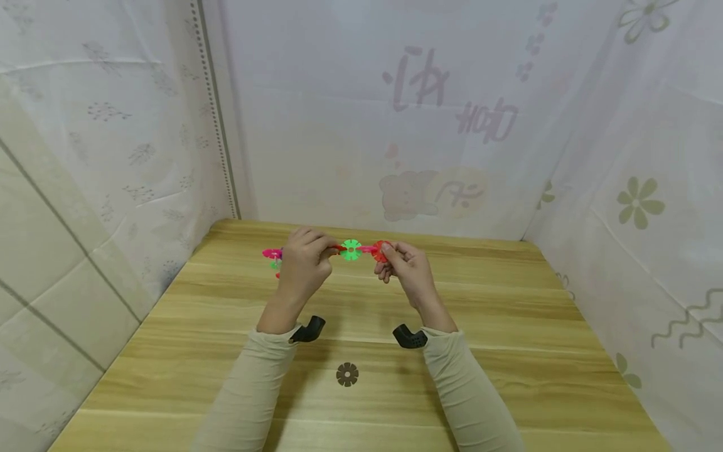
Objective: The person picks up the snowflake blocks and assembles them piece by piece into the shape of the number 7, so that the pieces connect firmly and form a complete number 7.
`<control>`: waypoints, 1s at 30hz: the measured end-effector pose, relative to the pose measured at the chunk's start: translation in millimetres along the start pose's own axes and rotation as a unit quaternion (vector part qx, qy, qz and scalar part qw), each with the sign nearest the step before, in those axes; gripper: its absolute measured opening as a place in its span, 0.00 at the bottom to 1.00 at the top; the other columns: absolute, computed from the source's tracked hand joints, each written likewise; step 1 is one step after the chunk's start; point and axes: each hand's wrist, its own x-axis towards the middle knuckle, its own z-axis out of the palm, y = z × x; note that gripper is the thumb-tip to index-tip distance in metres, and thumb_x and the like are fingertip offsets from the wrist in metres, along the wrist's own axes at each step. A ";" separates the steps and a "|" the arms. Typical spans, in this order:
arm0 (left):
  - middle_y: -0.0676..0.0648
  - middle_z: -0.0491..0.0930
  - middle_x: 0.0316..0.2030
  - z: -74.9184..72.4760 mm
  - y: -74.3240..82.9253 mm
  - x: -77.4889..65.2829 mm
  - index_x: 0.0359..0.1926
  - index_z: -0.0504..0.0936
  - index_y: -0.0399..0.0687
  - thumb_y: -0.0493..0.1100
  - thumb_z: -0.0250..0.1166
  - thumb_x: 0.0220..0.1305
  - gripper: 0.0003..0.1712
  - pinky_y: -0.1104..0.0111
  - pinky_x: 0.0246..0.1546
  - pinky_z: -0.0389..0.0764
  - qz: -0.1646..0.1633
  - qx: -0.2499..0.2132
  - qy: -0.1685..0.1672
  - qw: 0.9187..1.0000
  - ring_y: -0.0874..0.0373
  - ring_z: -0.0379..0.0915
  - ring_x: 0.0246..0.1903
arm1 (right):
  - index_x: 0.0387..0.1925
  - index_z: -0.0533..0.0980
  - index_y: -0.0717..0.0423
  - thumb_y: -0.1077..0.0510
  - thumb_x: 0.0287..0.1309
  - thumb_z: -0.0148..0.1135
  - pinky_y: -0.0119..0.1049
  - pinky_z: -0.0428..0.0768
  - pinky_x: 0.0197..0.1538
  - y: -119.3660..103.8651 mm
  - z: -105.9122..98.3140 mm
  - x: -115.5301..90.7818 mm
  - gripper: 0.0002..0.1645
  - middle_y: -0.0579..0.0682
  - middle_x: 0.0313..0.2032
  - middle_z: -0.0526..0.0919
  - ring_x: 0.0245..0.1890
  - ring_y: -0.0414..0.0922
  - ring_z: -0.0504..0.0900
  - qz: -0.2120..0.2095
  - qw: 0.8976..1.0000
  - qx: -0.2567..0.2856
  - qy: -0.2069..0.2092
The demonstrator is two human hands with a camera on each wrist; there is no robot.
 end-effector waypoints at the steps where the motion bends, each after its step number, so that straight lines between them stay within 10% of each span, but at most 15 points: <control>1: 0.45 0.85 0.27 -0.7 0.0 0.5 0.27 0.88 0.38 0.27 0.75 0.52 0.05 0.57 0.49 0.77 0.001 -0.002 0.000 1.000 0.47 0.78 0.33 | 0.37 0.78 0.68 0.50 0.71 0.60 0.35 0.80 0.24 -0.5 0.1 0.2 0.21 0.57 0.23 0.83 0.21 0.46 0.80 -0.004 1.000 0.002 0.001; 22: 0.50 0.85 0.34 -8.3 -1.9 -0.3 0.34 0.90 0.48 0.47 0.73 0.60 0.07 0.51 0.49 0.72 0.009 0.042 -0.049 0.998 0.50 0.76 0.42 | 0.41 0.76 0.65 0.50 0.75 0.55 0.34 0.82 0.27 10.1 -4.2 3.2 0.19 0.54 0.26 0.84 0.23 0.45 0.82 0.021 0.997 0.064 -0.027; 30: 0.48 0.86 0.31 -4.1 0.3 0.6 0.29 0.89 0.43 0.37 0.73 0.60 0.03 0.52 0.50 0.74 0.010 0.028 0.001 1.000 0.48 0.79 0.38 | 0.42 0.75 0.69 0.50 0.73 0.58 0.35 0.84 0.28 10.5 6.6 0.2 0.22 0.57 0.27 0.86 0.24 0.45 0.84 0.023 0.999 0.043 -0.019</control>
